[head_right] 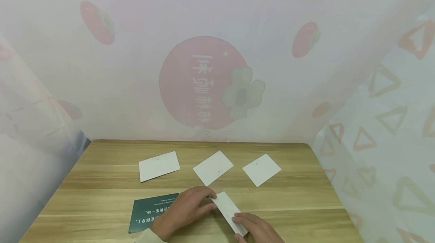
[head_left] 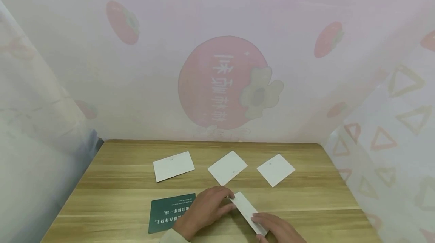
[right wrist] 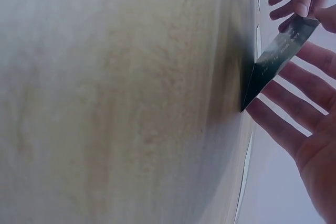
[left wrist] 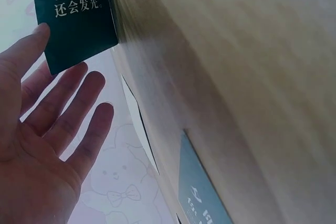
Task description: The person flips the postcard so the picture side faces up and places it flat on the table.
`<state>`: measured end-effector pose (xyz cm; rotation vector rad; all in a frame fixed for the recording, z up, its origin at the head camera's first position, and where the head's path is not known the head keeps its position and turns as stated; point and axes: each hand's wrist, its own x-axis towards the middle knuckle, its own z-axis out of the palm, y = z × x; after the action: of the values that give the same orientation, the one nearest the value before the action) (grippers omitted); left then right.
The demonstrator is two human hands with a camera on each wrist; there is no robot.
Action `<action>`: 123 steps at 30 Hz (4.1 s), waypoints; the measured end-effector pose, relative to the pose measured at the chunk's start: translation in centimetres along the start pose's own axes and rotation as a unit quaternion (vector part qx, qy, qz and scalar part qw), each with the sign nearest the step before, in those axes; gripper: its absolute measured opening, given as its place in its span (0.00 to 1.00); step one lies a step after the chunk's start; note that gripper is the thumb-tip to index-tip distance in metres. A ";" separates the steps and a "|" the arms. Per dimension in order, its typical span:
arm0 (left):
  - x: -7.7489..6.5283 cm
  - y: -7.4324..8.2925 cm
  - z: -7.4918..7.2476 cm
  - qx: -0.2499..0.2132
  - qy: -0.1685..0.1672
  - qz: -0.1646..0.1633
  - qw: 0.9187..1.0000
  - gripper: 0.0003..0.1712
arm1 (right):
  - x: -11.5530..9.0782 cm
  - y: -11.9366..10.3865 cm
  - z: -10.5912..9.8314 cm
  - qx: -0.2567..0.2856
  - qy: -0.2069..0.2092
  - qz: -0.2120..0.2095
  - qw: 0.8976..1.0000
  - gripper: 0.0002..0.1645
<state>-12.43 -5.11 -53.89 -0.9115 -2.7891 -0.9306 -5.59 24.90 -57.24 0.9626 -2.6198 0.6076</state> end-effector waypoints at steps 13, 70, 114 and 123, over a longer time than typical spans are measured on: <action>-0.1 -0.1 0.0 -0.014 0.030 0.009 0.999 0.14 | 0.5 -0.1 -0.8 0.086 0.004 0.019 0.996 0.24; 0.2 -0.1 -0.3 -0.017 0.068 0.029 0.997 0.04 | 2.2 1.1 -2.2 0.038 0.099 0.043 0.993 0.25; 0.6 0.0 0.0 -0.030 0.046 -0.020 0.998 0.07 | 1.6 1.1 -1.6 -0.044 0.042 0.084 0.995 0.56; 0.5 0.1 0.0 -0.031 0.063 0.005 0.998 0.09 | 1.6 1.1 -1.7 -0.054 0.022 0.080 0.995 0.58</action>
<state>-12.76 -4.74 -53.72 -0.8410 -2.6624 -1.0399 -7.27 25.56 -55.45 0.7052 -2.6774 0.5099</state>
